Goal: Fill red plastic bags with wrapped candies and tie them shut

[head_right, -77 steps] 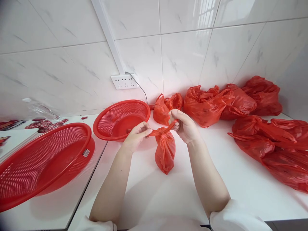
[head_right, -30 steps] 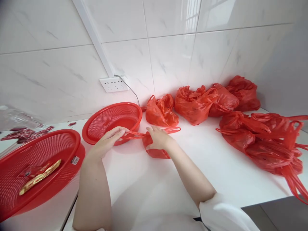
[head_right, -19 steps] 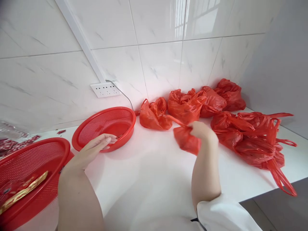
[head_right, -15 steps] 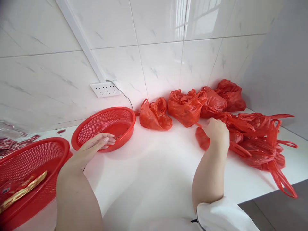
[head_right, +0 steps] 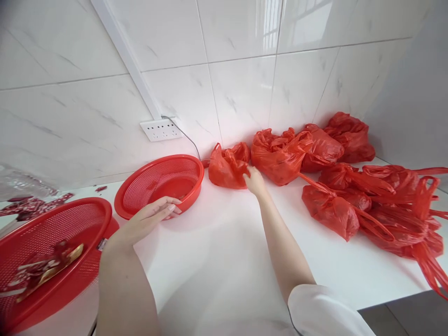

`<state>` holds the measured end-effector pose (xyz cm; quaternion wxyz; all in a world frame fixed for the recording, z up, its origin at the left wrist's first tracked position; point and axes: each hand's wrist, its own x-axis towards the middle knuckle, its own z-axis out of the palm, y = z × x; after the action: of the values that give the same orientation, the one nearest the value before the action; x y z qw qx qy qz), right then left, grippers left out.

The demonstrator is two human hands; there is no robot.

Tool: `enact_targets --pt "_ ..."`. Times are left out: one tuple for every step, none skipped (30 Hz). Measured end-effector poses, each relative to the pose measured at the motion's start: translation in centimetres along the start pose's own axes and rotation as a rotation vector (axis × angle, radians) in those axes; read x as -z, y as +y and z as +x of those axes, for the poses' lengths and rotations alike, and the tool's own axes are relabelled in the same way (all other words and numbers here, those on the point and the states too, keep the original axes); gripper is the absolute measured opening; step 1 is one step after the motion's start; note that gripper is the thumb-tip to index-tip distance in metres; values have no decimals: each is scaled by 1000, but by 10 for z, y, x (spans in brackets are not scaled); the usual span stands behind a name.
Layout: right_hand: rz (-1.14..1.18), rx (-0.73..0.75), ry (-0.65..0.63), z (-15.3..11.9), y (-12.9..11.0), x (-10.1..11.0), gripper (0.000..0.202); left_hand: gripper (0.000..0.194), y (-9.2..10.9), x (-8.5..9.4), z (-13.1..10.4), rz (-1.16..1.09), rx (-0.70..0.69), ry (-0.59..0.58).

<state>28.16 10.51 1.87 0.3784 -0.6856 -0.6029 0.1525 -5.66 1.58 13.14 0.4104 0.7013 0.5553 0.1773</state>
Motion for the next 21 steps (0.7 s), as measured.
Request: enact_targets --pt "30 3 81 1 0 5 48 43 0 0 0 4 1 0" --pt "71 18 170 2 0 11 50 43 1 0 1 7 -3 2" --pt "127 39 258 2 -1 18 51 43 1 -1 1 7 -11 3" --pt "195 61 335 1 -2 25 52 43 2 -1 2 6 -21 5" --pt "268 76 390 -1 -4 33 51 43 2 -2 3 3 -32 9" --pt "330 83 401 -5 -6 40 49 42 3 -2 3 0 -42 14" --pt "364 78 355 -9 -7 47 46 41 4 -3 4 1 -51 19" --pt "371 72 246 -14 -9 54 42 41 4 -4 4 4 -59 21" --pt "349 66 85 -18 -10 59 37 40 5 -5 4 10 -66 20" --pt "300 58 -84 -22 -11 64 33 39 6 -5 4 17 -69 16" --pt "233 41 -212 -24 -11 68 30 38 6 -6 4 25 -71 11" --pt "164 15 -262 -24 -11 71 29 38 7 -6 4 31 -73 6" --pt "113 -10 -221 -22 -10 72 28 38 7 -6 3 34 -74 4" --pt "90 -30 -118 -17 -10 71 29 37 7 -6 3 35 -77 6" --pt "84 -47 5 -10 -8 68 31 37 8 -6 2 37 -82 11" --pt "86 -61 96 -1 -7 63 34 37 9 -6 2 38 -86 14" --pt "92 -70 135 8 -5 57 35 36 9 -7 2 40 -88 16" --pt "84 -82 129 16 -4 50 36 36 10 -7 1 44 -86 13" --pt "66 -93 95 23 -2 42 34 35 12 -8 1 50 -82 8" --pt "45 -98 50 28 0 33 30 35 13 -8 1 56 -76 -1" --pt "27 -90 -3 30 3 24 26 34 14 -9 1 64 -69 -12"
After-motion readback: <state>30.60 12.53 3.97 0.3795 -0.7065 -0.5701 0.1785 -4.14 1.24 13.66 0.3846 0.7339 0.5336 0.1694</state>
